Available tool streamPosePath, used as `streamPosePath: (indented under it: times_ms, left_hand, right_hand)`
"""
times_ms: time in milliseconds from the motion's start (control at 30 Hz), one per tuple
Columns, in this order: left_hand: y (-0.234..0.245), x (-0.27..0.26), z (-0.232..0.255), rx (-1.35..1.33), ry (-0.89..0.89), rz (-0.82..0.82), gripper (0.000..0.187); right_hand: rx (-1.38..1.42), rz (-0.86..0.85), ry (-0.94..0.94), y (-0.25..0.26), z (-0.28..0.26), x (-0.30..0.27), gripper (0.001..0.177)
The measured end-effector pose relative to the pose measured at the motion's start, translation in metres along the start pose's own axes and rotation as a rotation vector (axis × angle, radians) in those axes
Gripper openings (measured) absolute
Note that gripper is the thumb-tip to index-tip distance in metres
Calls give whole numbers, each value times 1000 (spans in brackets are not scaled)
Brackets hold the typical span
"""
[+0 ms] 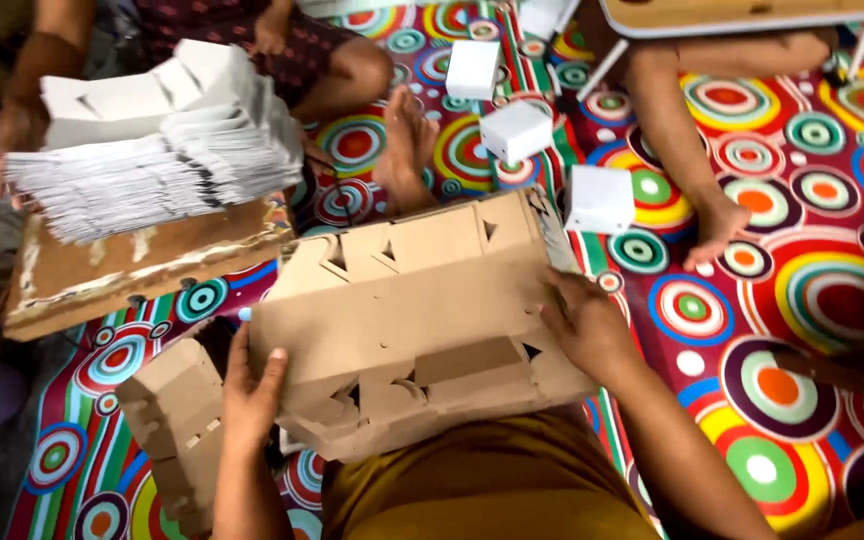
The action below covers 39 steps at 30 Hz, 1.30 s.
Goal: Folding cardboard templates into boxes while sitting on the floor.
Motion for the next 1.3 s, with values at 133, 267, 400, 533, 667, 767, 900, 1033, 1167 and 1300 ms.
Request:
streamPosePath:
  times_ms: [133,267,400,533,667,767,900,1033,1167,1300]
  left_hand:
    - [-11,7,-17,118,-135,25,78]
    - [-14,8,-10,278,-220,39,82]
    - [-11,1,13,224,-180,32,85]
    - [-11,-2,25,382,-19,-31,94]
    - [-25,15,-19,516,-17,-99,88]
    - [-24,13,-18,422,-127,-29,77]
    - [-26,9,-23,441,-78,18,75]
    - [-28,14,-39,496,-187,97,75]
    - [-29,11,-37,512,-174,84,75]
    - [-27,5,-24,500,-154,73,75]
  right_hand:
    - [-202,54,-27,-35,50,-6,63]
    - [-123,122,-15,-32,55,-8,62]
    - [-13,215,67,-13,33,-10,52]
    - [-41,143,-132,-14,48,-5,58]
    - [-51,38,-229,-30,75,-5,59]
    - [47,34,-253,-36,72,-11,58]
    - [238,163,-202,-41,77,-13,51]
    - [331,202,-149,-43,77,-14,48]
    - [473,219,-216,-41,76,-13,44]
    - [499,206,-203,-46,85,-15,45]
Point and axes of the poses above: each hand's wrist, its own x-axis towards the middle knuckle, its own y-axis out of the back of the hand, z = x × y, the point moved 4 cm from there along x, towards the middle knuckle, and after that the axes turned 8 degrees about x, right-handed, at the moved point
